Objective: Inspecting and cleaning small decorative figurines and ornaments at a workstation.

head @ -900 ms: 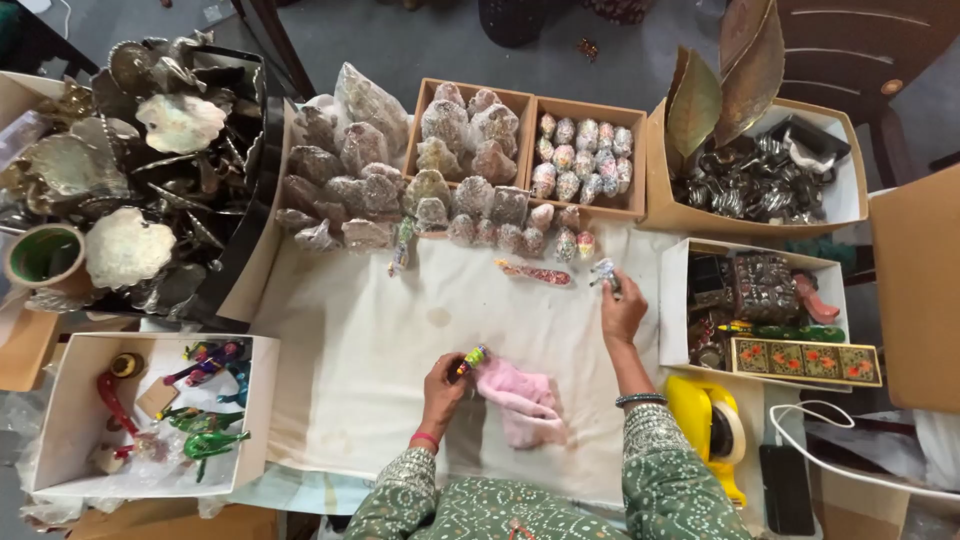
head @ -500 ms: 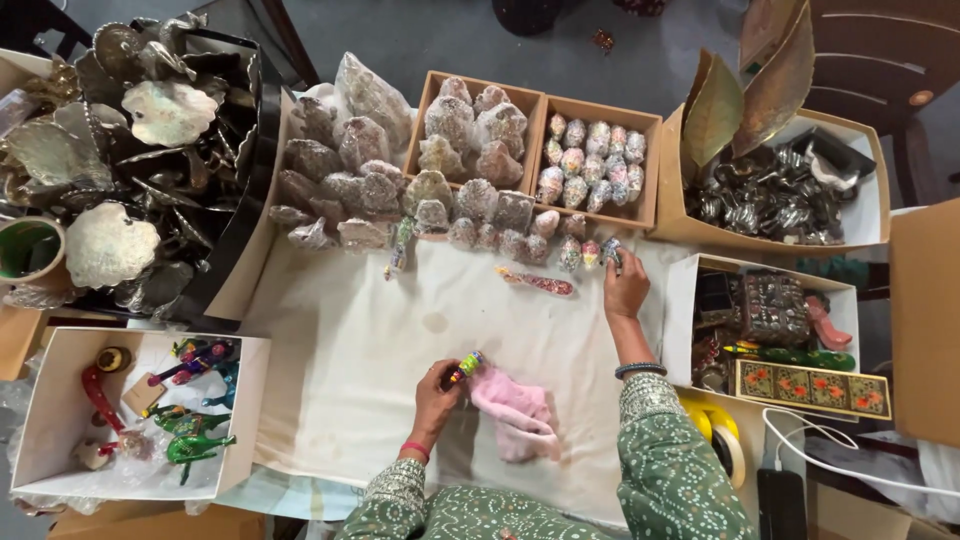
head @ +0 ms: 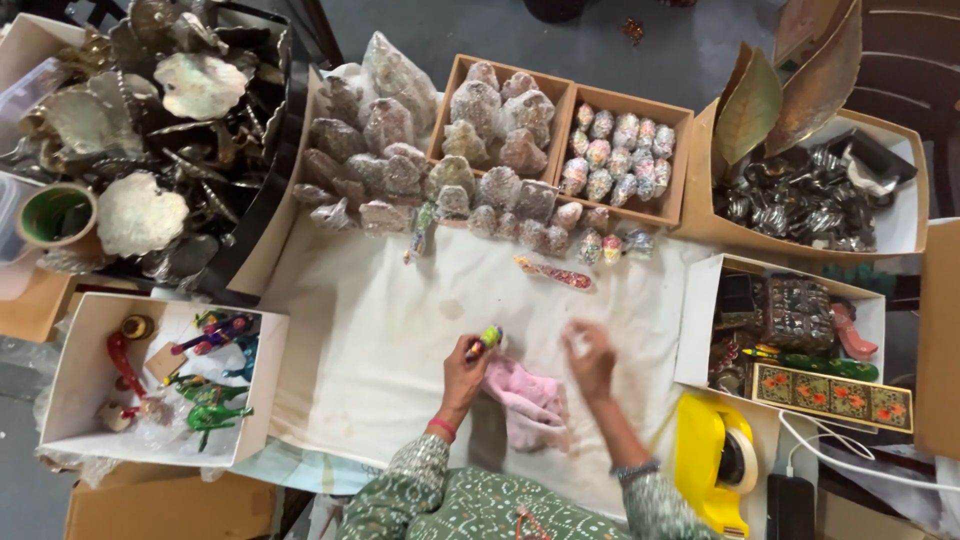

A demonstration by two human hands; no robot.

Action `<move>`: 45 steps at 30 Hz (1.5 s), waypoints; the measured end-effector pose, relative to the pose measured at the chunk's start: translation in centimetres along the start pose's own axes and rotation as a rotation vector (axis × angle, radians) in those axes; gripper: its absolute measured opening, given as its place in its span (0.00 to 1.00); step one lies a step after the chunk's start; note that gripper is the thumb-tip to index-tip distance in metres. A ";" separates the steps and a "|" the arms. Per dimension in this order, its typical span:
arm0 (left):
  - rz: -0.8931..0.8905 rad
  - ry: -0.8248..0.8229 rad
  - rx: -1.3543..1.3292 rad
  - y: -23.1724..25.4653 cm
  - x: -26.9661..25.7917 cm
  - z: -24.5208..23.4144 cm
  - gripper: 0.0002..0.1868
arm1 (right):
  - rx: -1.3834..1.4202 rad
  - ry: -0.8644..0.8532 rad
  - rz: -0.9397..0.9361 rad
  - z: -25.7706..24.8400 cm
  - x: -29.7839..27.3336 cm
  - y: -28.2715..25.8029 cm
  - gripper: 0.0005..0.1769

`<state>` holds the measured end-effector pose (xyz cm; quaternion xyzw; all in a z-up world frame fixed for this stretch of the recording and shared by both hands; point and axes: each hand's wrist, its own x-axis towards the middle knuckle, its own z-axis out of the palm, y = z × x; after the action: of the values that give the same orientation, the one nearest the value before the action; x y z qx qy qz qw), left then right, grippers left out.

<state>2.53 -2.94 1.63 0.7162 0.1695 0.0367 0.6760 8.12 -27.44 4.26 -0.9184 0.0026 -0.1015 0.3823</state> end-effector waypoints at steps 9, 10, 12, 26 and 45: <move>-0.081 -0.003 0.135 -0.3 1.2 -1.5 0.13 | -0.074 0.127 -0.087 -0.6 -1.8 4.8 0.22; -0.073 -0.006 0.134 -0.6 1.1 -1.6 0.13 | -0.074 0.136 -0.088 -1.2 1.3 6.8 0.22; -0.001 -0.082 0.064 -1.4 0.6 -1.8 0.13 | -0.241 0.277 0.142 -2.5 7.3 11.0 0.19; 0.009 -0.098 0.135 0.5 0.5 -2.4 0.17 | -0.393 0.167 0.265 -1.2 19.0 15.6 0.31; 0.009 -0.092 0.193 -0.1 0.7 -2.3 0.18 | -0.615 0.180 0.188 -3.0 18.9 7.5 0.32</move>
<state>2.48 -0.52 1.65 0.7796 0.1375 -0.0096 0.6109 26.60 -36.41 4.58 -0.9739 0.1515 -0.1411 0.0930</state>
